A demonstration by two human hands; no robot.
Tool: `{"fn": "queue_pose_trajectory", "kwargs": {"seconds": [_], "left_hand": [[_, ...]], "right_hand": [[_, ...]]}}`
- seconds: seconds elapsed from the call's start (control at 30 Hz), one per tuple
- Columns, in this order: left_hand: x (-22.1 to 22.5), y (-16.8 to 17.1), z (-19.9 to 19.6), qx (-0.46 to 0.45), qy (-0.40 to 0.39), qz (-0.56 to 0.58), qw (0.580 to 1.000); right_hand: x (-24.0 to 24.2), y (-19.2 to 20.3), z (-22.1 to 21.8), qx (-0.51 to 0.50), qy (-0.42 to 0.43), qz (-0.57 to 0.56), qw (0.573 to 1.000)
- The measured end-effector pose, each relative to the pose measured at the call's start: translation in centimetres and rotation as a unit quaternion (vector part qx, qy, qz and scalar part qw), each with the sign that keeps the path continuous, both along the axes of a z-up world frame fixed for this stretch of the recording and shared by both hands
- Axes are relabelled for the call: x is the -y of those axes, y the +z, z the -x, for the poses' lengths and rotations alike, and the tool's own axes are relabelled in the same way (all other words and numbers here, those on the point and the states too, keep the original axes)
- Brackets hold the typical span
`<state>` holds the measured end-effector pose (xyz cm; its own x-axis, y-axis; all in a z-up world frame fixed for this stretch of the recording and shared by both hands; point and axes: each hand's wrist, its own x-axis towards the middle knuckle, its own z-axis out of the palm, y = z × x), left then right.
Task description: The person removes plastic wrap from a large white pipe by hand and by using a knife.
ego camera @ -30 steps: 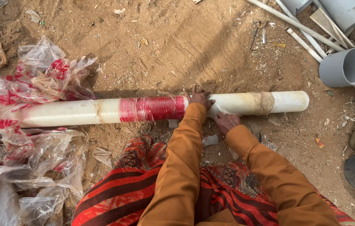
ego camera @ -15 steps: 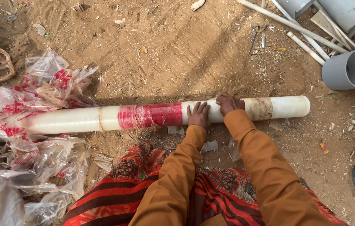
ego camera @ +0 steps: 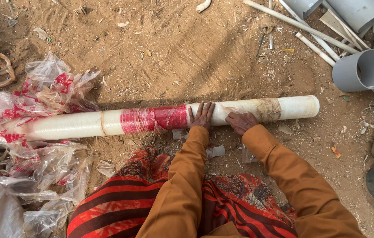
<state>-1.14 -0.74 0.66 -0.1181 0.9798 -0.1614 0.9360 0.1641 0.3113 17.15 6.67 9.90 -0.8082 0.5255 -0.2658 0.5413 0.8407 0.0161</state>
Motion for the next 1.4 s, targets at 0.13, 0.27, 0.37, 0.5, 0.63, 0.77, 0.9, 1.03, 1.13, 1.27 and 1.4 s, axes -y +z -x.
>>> {"fn": "queue_pose_trajectory", "kwargs": {"seconds": [0.13,0.27,0.37,0.5,0.63,0.77,0.9,1.03,1.13,1.27,1.4], "left_hand": [[-0.9,-1.6,-0.1,-0.121,0.014,-0.163,0.979],[-1.1,-0.3,0.2,0.045,0.002,0.053,0.998],[-1.3,1.1,0.5,0.037,0.002,0.028,0.999],[-2.6,2.4,1.3,0.045,0.002,0.052,0.998],[-4.3,3.1,2.0,0.053,-0.007,0.08,0.995],[-3.0,0.8,0.7,0.033,-0.003,0.015,0.999],[-3.1,-2.2,-1.4,0.039,-0.01,-0.148,0.988],[-4.0,-3.1,-2.9,0.041,-0.048,-0.159,0.985],[-4.0,-2.3,-3.8,0.034,-0.045,-0.19,0.98],[-3.9,-1.2,-4.6,0.137,0.0,-0.127,0.982],[-4.9,-1.1,-4.5,0.187,0.094,-0.077,0.975]], "right_hand": [[2.0,0.2,-2.4,-0.056,0.054,-0.041,0.996],[4.1,2.7,-4.4,-0.074,0.065,-0.031,0.995],[5.6,5.7,-5.9,-0.087,0.062,-0.007,0.994],[9.5,11.8,-10.5,-0.089,0.032,0.013,0.995],[13.6,20.4,-16.9,-0.085,-0.071,-0.039,0.993],[15.1,23.8,-20.7,-0.028,-0.346,-0.065,0.936],[12.6,22.0,-21.4,-0.01,-0.321,-0.066,0.945],[10.3,19.5,-22.0,-0.019,-0.224,-0.16,0.961],[9.6,18.8,-22.9,-0.124,-0.232,-0.129,0.956],[10.0,19.7,-23.8,-0.245,-0.321,-0.017,0.915],[9.2,20.3,-23.4,-0.167,-0.396,0.021,0.903]]}}
